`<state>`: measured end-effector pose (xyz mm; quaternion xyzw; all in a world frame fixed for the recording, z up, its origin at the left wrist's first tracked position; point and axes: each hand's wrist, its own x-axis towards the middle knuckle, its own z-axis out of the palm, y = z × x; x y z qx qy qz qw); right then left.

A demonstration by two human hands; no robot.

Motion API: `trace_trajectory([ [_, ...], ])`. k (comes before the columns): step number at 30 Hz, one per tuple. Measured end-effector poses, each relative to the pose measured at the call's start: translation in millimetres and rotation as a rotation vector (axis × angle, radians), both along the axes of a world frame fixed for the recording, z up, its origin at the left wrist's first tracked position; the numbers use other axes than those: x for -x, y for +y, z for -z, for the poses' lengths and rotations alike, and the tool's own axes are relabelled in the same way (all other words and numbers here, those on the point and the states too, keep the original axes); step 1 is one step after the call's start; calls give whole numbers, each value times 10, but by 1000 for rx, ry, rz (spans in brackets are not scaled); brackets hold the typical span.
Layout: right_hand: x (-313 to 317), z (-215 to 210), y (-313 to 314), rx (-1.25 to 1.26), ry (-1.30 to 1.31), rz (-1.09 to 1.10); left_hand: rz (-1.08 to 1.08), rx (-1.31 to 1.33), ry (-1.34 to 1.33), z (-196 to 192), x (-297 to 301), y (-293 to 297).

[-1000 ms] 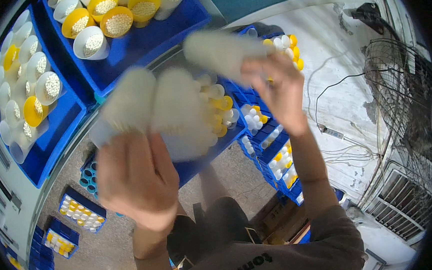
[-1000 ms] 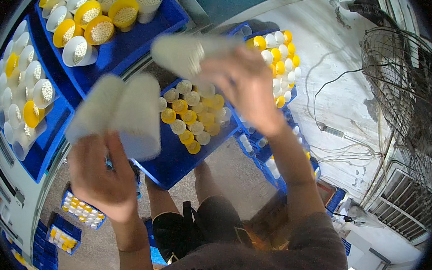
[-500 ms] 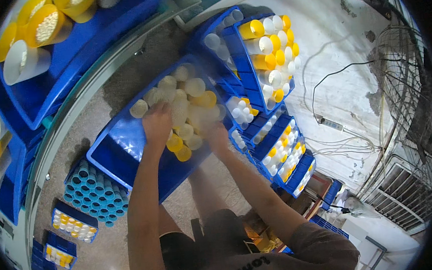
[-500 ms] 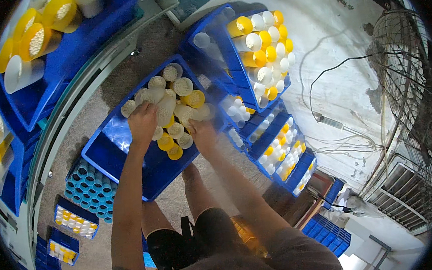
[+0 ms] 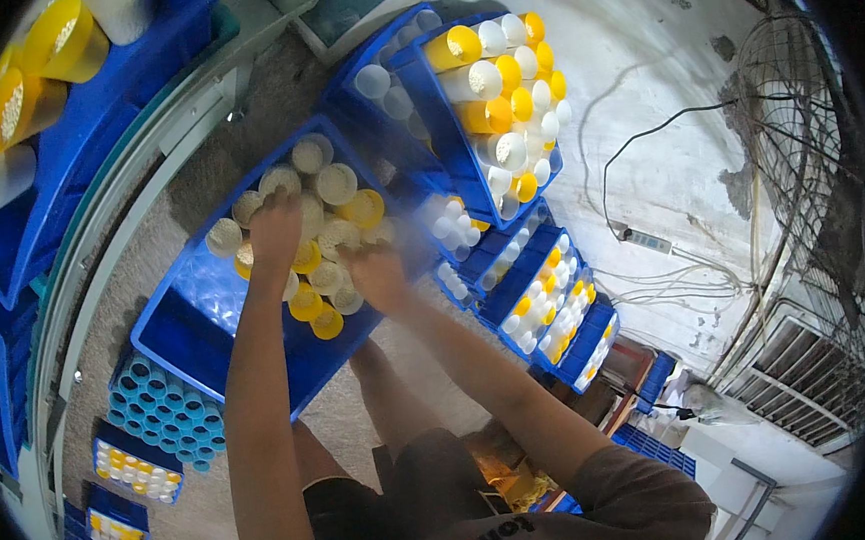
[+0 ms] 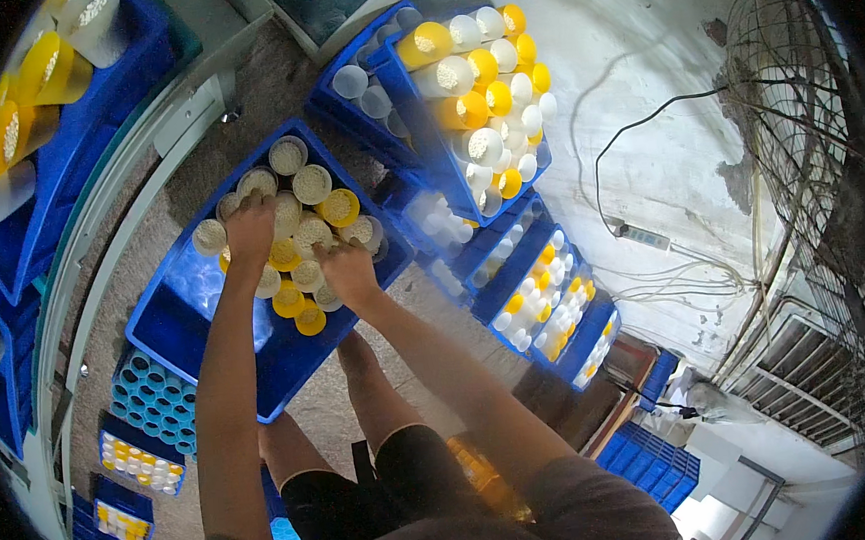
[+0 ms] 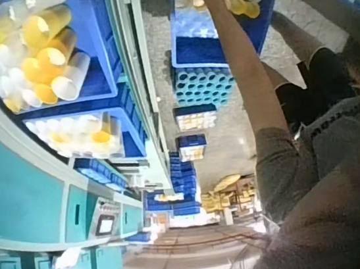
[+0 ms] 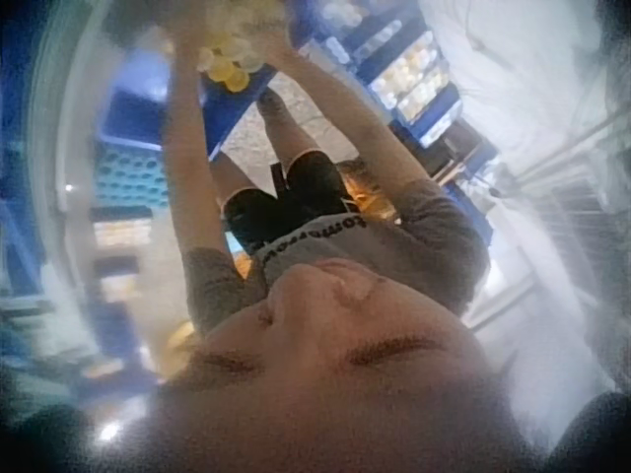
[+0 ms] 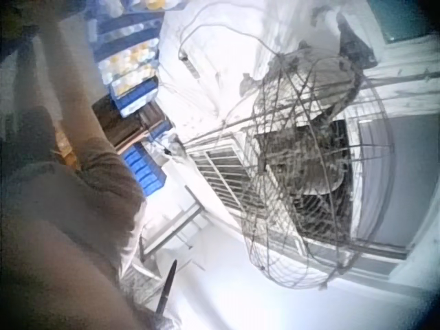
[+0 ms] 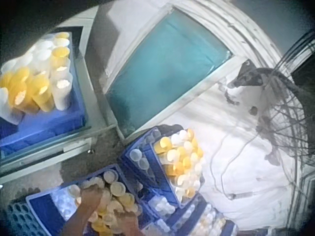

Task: The person sorts white and yellow plastic caps from blue trays into separate stacks. They then use a handheld green device to scan the caps in the trays. Finally, they place the sorted caps into a blue tray and move it to a nearby table.

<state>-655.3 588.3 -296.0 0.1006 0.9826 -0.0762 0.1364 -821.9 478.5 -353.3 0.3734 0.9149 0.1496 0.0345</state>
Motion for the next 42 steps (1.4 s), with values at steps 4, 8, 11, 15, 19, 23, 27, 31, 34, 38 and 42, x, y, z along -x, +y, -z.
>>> trace_trajectory([
  [4, -9, 87, 73, -33, -55, -81, -72, 117, -112, -140, -13, 158],
  [8, -31, 101, 84, -37, -25, -27, -506, -412, -264, -313, -324, -195],
  [11, -15, -91, 101, 112, -20, 76, -894, -636, -434, -159, -786, -706],
  [15, -27, -613, 632, 24, 399, 223, -1341, -901, -774, 369, -1326, -1226],
  [19, -60, -966, 1990, -286, 590, 554, -1717, -616, -1409, 556, -1625, -1144],
  [23, 89, -747, 3000, -435, 17, 497, -1612, -928, -1602, 420, -1752, -846],
  [27, 273, -766, 3114, -462, -192, 466, -1407, -917, -1644, 353, -1792, -817],
  [31, 2, -1439, 2746, -457, 67, 399, -1543, -621, -1597, 396, -1772, -927],
  [34, -460, -1934, 2308, -516, 216, 238, -1582, -653, -1653, 383, -1812, -936],
  [38, -867, -1876, 1448, -15, 233, 361, -1409, -908, -1771, 309, -1907, -864],
  [42, -814, -1222, 718, 23, -295, 194, -1366, -903, -1774, 247, -1861, -815],
])
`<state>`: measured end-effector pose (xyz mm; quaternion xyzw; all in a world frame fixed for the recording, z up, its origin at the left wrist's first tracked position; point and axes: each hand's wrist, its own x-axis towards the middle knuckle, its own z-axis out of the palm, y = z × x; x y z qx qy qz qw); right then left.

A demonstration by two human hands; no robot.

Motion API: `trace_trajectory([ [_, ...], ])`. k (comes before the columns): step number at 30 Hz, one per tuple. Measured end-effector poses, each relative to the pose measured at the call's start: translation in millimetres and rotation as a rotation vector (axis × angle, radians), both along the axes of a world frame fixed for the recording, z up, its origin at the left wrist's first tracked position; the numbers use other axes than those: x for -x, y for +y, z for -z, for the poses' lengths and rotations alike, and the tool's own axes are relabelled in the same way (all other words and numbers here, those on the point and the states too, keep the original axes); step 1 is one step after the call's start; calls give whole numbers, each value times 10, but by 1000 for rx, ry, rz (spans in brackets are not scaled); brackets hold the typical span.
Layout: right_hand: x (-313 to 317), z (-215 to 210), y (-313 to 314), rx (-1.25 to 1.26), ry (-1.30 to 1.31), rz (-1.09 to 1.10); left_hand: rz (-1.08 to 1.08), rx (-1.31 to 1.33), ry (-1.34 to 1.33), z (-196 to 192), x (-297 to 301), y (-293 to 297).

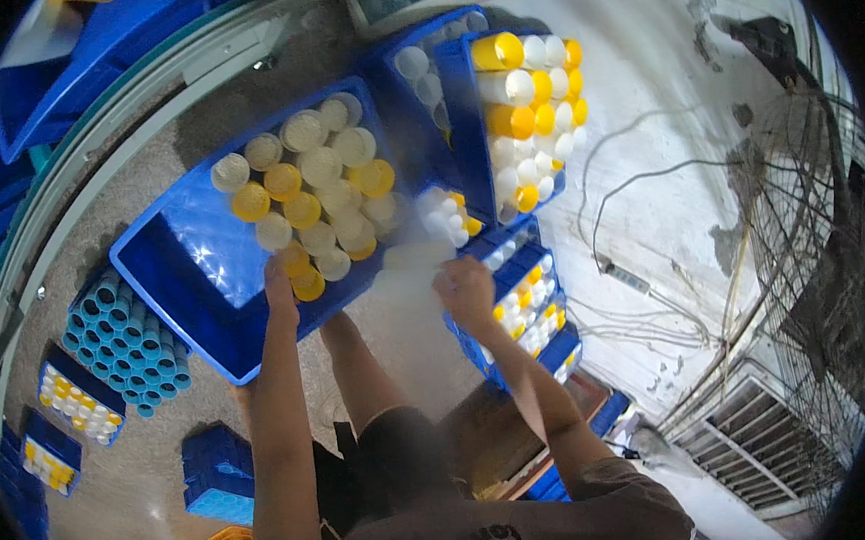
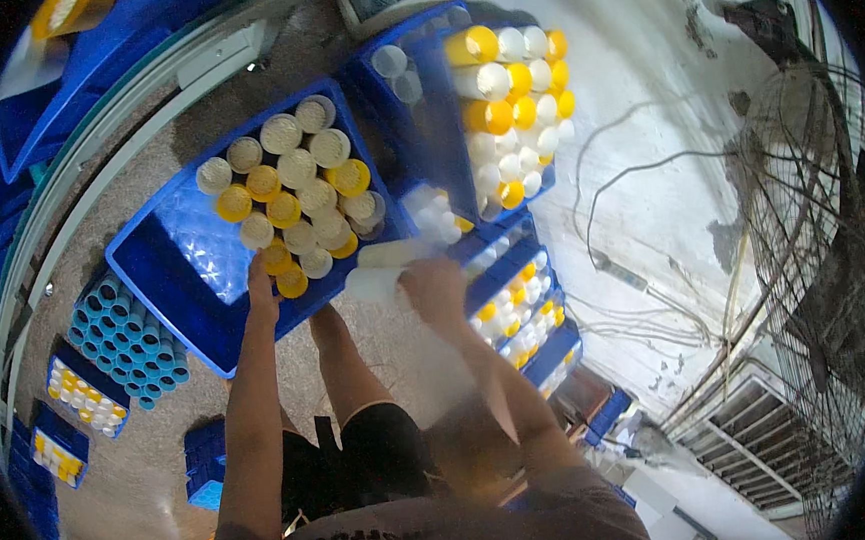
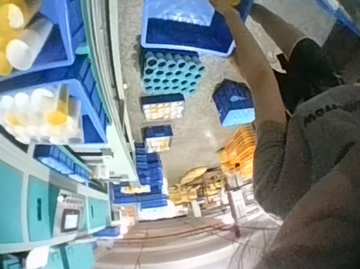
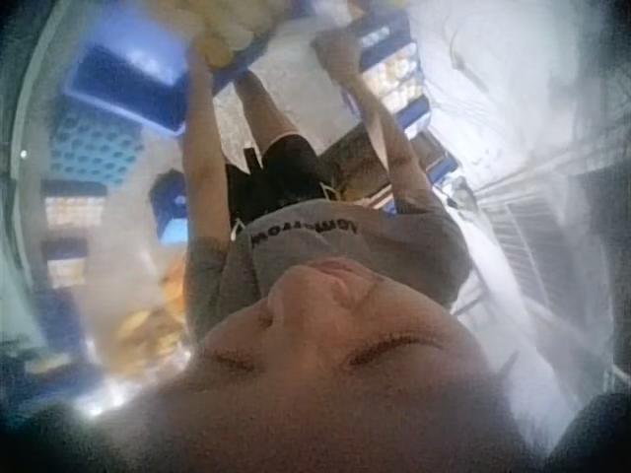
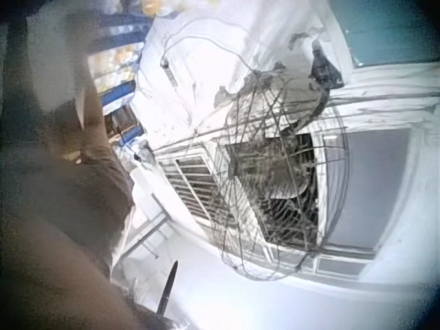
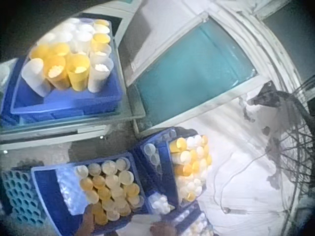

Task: The person sorts white and yellow plastic caps from blue trays into separate stacks. They then use a handheld green device to scan the caps in the trays. Finally, they place the sorted caps into a blue tray and move it to a nearby table.

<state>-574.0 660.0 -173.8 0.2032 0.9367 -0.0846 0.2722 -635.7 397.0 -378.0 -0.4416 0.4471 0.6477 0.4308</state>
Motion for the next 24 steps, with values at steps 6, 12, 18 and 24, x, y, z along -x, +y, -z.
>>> trace_trajectory([
  [6, 118, 878, -346, -53, 72, 76, -23, 129, -5, -25, 102, 9],
  [12, -74, 1292, -290, -358, -16, -185, 150, 77, 127, 172, -26, -57],
  [18, 170, 1045, -517, -315, -135, -176, 455, 387, 431, -438, 299, -452],
  [24, 1536, -438, -1541, 313, 1, -145, 234, 364, 892, -2113, 1384, -1731],
])
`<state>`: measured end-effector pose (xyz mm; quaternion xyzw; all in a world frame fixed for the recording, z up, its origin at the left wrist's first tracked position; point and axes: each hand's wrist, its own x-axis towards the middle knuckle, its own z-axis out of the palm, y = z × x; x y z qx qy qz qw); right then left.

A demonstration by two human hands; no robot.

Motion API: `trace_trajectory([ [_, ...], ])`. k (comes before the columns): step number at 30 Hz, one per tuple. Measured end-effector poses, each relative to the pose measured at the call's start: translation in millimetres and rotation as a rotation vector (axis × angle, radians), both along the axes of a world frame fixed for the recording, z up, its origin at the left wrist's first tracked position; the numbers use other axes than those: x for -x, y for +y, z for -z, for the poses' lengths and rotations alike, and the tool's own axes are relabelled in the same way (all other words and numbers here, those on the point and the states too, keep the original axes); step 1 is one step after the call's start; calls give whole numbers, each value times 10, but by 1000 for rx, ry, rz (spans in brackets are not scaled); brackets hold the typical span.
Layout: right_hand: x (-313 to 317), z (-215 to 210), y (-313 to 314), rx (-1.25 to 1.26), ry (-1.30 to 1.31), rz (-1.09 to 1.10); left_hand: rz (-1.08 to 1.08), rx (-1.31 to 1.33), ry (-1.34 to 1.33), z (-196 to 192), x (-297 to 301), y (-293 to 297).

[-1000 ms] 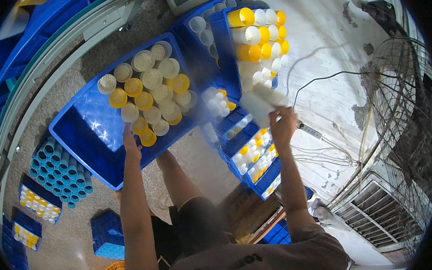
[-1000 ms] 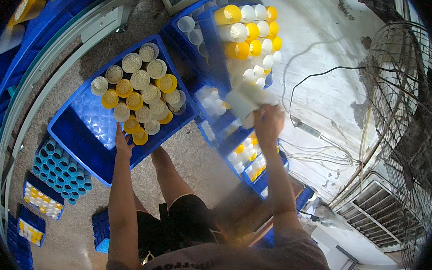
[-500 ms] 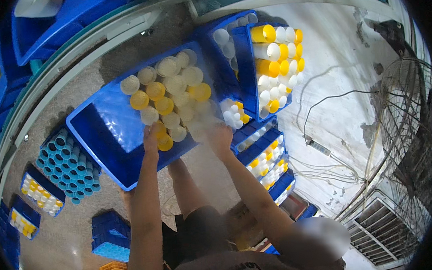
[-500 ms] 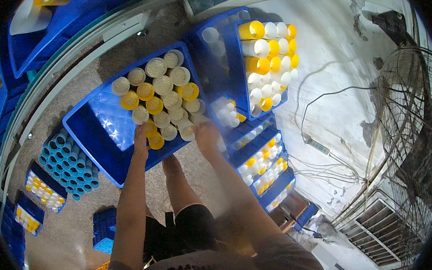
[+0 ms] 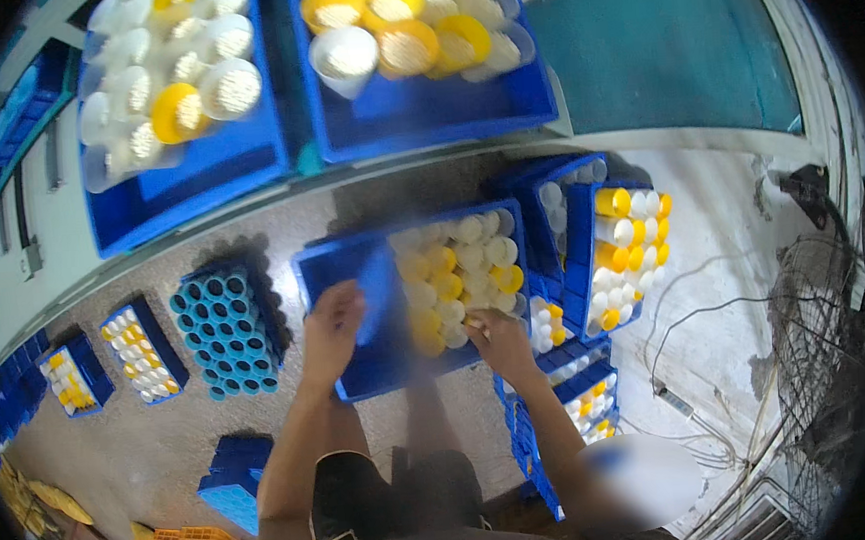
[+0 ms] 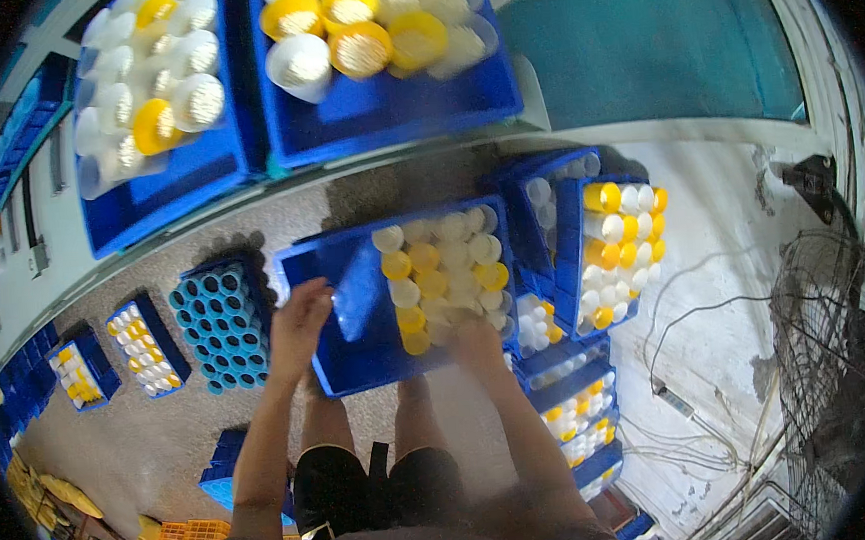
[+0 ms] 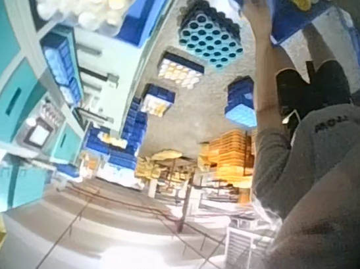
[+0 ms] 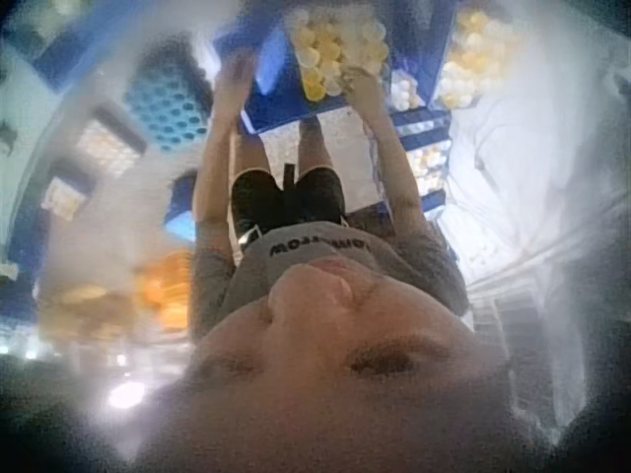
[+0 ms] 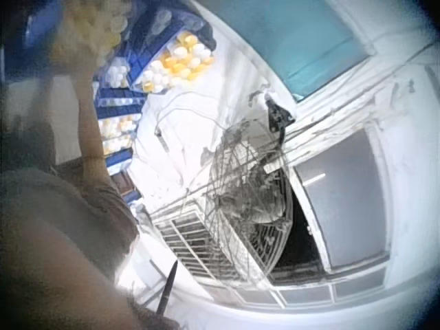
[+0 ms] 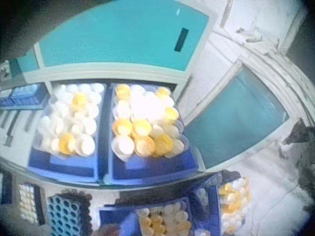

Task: The person sorts white and yellow plastic caps from blue trays into separate stacks. They then use a handheld green device to scan the caps in the trays. Finally, they place the sorted caps into a blue tray and move it to a nearby table.

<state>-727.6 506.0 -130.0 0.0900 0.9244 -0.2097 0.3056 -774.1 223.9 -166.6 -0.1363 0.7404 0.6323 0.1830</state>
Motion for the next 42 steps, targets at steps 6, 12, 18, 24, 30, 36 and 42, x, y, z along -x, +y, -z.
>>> trace_trajectory([
  [6, 2228, -1026, -2155, 537, 844, -148, -299, 95, 231, -1233, 1143, -1201],
  [12, 3441, -734, -3333, 56, 680, -248, -241, 548, 532, -1523, 2484, -1937],
  [18, 3526, -434, -3558, -154, 619, -225, 193, 992, 739, -1188, 4184, -1456],
  [24, 3574, -405, -3577, -135, 701, -137, 315, 1069, 496, -793, 4635, -1353],
  [30, 3067, -1135, -3255, 66, 784, -117, 264, 1098, 711, -1388, 4303, -1466],
  [36, 1521, -1927, -2498, 244, 779, -110, 123, 947, 860, -2519, 2824, -1280],
  [42, -111, -1542, -1876, 317, 233, 98, 271, 658, 609, -2634, 1143, -679],
])
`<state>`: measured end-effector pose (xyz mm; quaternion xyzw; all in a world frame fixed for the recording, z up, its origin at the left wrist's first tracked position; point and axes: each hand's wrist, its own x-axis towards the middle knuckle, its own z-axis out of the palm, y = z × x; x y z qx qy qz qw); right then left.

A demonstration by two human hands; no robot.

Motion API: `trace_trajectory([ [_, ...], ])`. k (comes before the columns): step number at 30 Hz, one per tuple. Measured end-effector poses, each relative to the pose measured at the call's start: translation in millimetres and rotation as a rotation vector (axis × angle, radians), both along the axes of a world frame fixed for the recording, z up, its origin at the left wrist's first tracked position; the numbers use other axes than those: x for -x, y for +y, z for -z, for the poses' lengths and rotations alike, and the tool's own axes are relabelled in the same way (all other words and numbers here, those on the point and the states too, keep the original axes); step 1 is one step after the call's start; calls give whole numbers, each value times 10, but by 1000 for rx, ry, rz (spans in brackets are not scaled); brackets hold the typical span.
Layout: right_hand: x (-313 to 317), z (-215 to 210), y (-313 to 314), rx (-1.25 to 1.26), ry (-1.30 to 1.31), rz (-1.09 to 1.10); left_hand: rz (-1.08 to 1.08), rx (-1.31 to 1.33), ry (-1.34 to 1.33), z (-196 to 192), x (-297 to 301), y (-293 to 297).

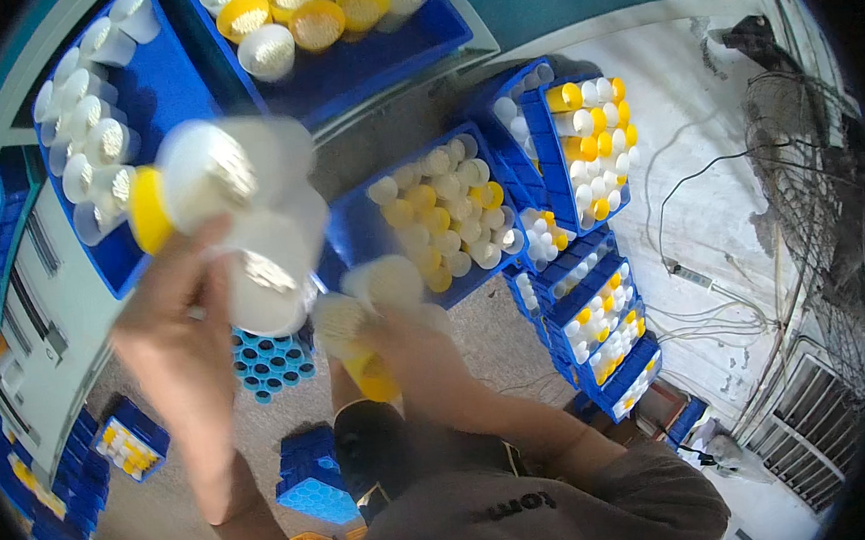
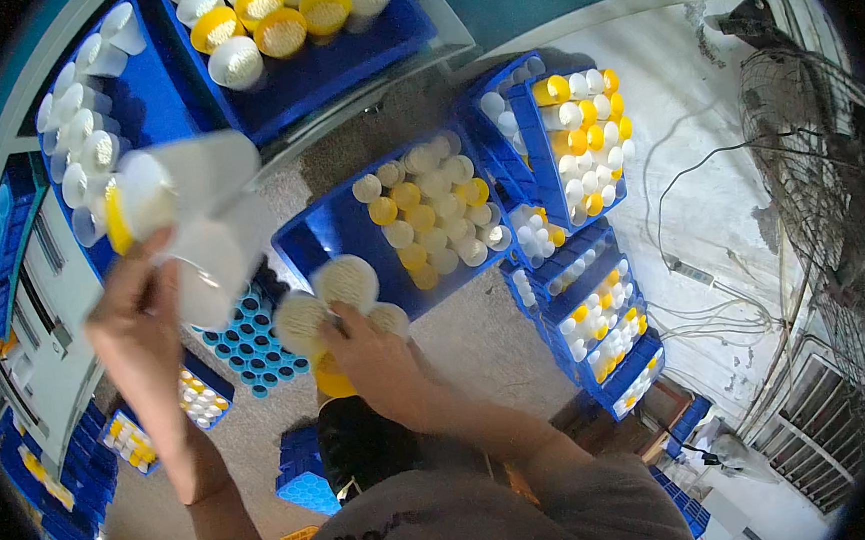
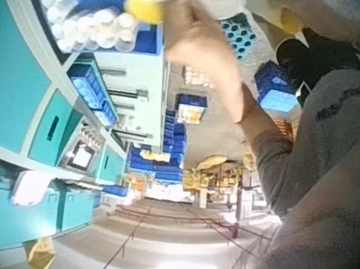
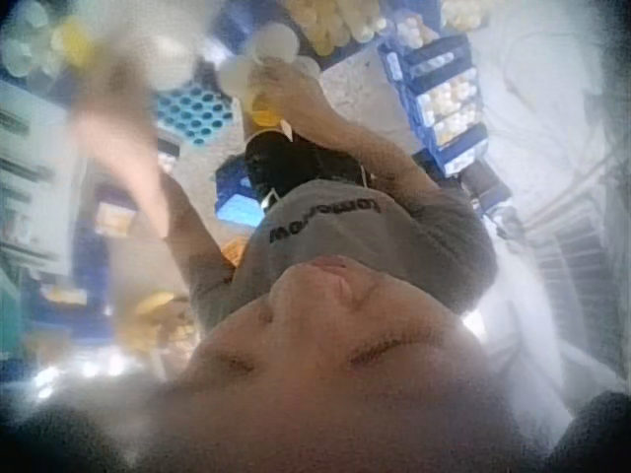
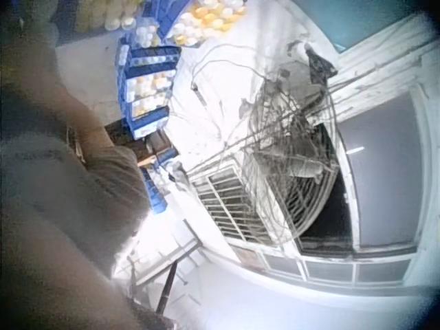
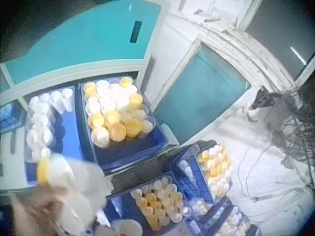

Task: The person sorts white and yellow plastic caps from blue trays into separate stacks. They then use a handheld green device to scan the caps in the trays. Finally, they place the sorted caps into a blue tray and move it to a nearby table.

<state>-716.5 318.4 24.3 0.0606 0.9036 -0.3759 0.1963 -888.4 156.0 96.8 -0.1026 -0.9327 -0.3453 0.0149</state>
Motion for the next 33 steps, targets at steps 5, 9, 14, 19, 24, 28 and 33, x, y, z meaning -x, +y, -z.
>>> trace_trajectory([
  [5, -980, 1055, 385, -228, -184, -114, 130, -130, -170, 1313, -901, 533],
  [9, -1242, 2257, 559, -147, -133, 0, 34, -109, -273, 2720, -1321, 891],
  [14, -1332, 3555, 586, -208, -241, 45, -108, -10, -315, 4167, -1698, 1041],
  [19, -1523, 4122, 605, -316, -149, 41, -3, 165, -365, 4914, -2031, 1311],
  [24, -1438, 3985, 631, -242, -186, 64, -51, 162, -465, 5093, -1996, 1523],
  [28, -850, 3231, 715, -311, -404, -206, 27, 212, -697, 4751, -1774, 1426],
  [33, 619, 1674, 502, -77, -72, -163, 15, 39, -679, 3827, -1635, 978],
])
